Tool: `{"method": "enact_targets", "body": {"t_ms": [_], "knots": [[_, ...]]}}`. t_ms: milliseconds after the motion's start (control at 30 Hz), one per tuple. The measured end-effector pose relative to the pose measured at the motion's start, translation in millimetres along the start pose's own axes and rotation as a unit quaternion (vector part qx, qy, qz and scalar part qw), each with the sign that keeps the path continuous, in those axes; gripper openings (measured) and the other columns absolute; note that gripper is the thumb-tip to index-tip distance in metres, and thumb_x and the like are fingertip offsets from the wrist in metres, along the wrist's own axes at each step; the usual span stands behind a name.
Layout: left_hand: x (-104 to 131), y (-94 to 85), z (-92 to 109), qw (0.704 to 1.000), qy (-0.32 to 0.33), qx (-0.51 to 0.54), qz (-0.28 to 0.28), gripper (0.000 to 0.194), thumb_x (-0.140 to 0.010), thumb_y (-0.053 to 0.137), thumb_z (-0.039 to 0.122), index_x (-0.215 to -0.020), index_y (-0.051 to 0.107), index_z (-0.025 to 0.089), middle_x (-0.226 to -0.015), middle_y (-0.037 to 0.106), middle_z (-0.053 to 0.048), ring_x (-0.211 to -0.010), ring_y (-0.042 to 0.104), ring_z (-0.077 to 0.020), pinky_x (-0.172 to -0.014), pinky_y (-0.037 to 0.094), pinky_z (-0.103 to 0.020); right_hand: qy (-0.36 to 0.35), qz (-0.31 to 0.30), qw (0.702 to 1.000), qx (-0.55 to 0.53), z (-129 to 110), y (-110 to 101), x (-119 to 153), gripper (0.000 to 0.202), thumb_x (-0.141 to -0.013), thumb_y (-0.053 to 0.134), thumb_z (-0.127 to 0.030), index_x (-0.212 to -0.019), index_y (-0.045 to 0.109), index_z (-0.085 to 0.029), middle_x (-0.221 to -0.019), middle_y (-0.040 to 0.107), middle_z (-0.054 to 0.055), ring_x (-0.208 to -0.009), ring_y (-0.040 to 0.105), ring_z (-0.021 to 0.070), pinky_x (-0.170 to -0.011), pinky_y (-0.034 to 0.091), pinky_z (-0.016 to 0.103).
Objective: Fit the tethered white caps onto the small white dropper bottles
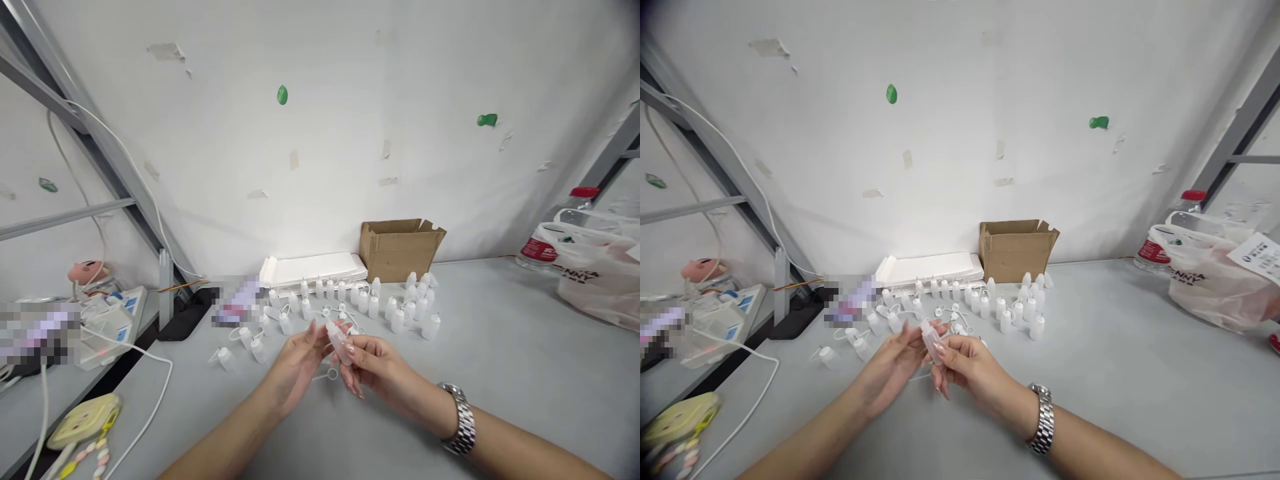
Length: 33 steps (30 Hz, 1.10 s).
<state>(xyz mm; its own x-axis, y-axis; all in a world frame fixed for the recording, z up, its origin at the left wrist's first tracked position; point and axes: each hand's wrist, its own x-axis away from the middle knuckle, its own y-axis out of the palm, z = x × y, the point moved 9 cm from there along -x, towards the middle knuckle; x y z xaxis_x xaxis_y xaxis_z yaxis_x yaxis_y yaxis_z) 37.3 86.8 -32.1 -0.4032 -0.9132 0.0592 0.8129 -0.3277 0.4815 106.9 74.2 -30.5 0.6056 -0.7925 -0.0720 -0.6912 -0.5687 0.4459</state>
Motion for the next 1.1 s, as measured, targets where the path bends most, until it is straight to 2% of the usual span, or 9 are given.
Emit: {"method": "enact_targets", "body": {"t_ms": [133,300,400,500,633,733,867,1000,1100], "knots": [[-1.2,-6.0,10.7,1.000,0.019,0.015,0.015,0.051,-0.078,0.052,0.057,-0.105,0.066,0.016,-0.113,0.065,-0.011,-0.118,0.047,-0.0268,-0.104,0.027,-0.040,0.008,0.010,1.000,-0.008,-2.4,-2.1,1.0,0.035,-0.078,0.062,-0.045,-0.072,0.060,-0.011,-0.054,0.057,0.000,-0.044,0.047,0.0062,-0.044,0.036,0.019],[2.4,-29.9,22.5,0.987,0.069,-0.062,0.134,0.043,-0.079,0.054,0.051,-0.099,0.068,0.016,-0.100,0.069,-0.011,-0.108,0.055,-0.0263,-0.099,0.034,-0.040,0.012,0.027,1.000,0.010,-4.1,-6.2,2.3,0.034,-0.077,0.062,-0.046,-0.075,0.062,-0.012,-0.055,0.058,0.000,-0.045,0.047,0.0070,-0.046,0.036,0.020],[13.2,-35.6,39.4,0.943,0.141,-0.219,0.209,0.039,-0.082,0.052,0.046,-0.106,0.064,0.018,-0.099,0.069,-0.009,-0.101,0.058,-0.0244,-0.094,0.038,-0.038,-0.023,0.069,0.997,0.031,-20.6,-18.2,4.6,0.031,-0.078,0.063,-0.044,-0.077,0.063,-0.013,-0.056,0.056,-0.001,-0.048,0.046,0.0076,-0.050,0.036,0.022],[21.3,-29.5,49.0,0.858,0.201,-0.409,0.236,0.034,-0.084,0.051,0.037,-0.115,0.058,0.025,-0.108,0.064,-0.006,-0.099,0.057,-0.0228,-0.090,0.041,-0.036,-0.069,0.109,0.991,0.048,-41.9,-33.1,8.6,0.030,-0.081,0.059,-0.045,-0.078,0.063,-0.015,-0.055,0.054,-0.002,-0.049,0.043,0.0084,-0.052,0.034,0.023],[16.1,-12.8,39.0,0.729,0.253,-0.613,0.171,0.034,-0.086,0.045,0.025,-0.118,0.054,0.028,-0.112,0.059,-0.007,-0.105,0.053,-0.0252,-0.091,0.041,-0.042,-0.085,0.147,0.983,0.070,-56.3,-47.9,12.1,0.031,-0.083,0.055,-0.046,-0.084,0.063,-0.017,-0.055,0.050,-0.003,-0.051,0.043,0.0104,-0.054,0.035,0.025],[6.8,-12.1,27.6,0.670,0.244,-0.687,0.138,0.033,-0.086,0.044,0.021,-0.116,0.056,0.023,-0.112,0.058,-0.010,-0.105,0.053,-0.0271,-0.090,0.043,-0.046,-0.088,0.152,0.982,0.075,-59.9,-50.0,12.7,0.030,-0.082,0.055,-0.046,-0.081,0.063,-0.017,-0.056,0.050,-0.003,-0.052,0.042,0.0104,-0.054,0.035,0.025],[-0.4,-3.5,20.0,0.646,0.254,-0.716,0.077,0.033,-0.086,0.044,0.019,-0.116,0.054,0.021,-0.114,0.057,-0.012,-0.107,0.052,-0.0268,-0.090,0.043,-0.046,-0.100,0.152,0.980,0.076,-64.8,-49.4,14.2,0.029,-0.082,0.055,-0.045,-0.072,0.062,-0.018,-0.056,0.049,-0.002,-0.052,0.041,0.0102,-0.054,0.035,0.025],[1.4,21.9,9.0,0.624,0.293,-0.724,-0.017,0.038,-0.087,0.038,0.012,-0.121,0.051,0.021,-0.119,0.055,-0.013,-0.111,0.050,-0.0261,-0.091,0.042,-0.044,-0.115,0.164,0.976,0.079,-72.8,-53.3,16.8,0.027,-0.082,0.056,-0.044,-0.083,0.064,-0.018,-0.056,0.050,-0.002,-0.051,0.041,0.0104,-0.055,0.036,0.026],[1.9,42.0,-1.6,0.604,0.306,-0.733,-0.067,0.039,-0.087,0.035,0.010,-0.122,0.050,0.019,-0.116,0.057,-0.015,-0.107,0.052,-0.0276,-0.086,0.044,-0.044,-0.121,0.173,0.973,0.088,-76.7,-57.3,17.7,0.028,-0.081,0.057,-0.044,-0.084,0.065,-0.018,-0.055,0.049,-0.003,-0.051,0.041,0.0105,-0.055,0.036,0.026]]}}
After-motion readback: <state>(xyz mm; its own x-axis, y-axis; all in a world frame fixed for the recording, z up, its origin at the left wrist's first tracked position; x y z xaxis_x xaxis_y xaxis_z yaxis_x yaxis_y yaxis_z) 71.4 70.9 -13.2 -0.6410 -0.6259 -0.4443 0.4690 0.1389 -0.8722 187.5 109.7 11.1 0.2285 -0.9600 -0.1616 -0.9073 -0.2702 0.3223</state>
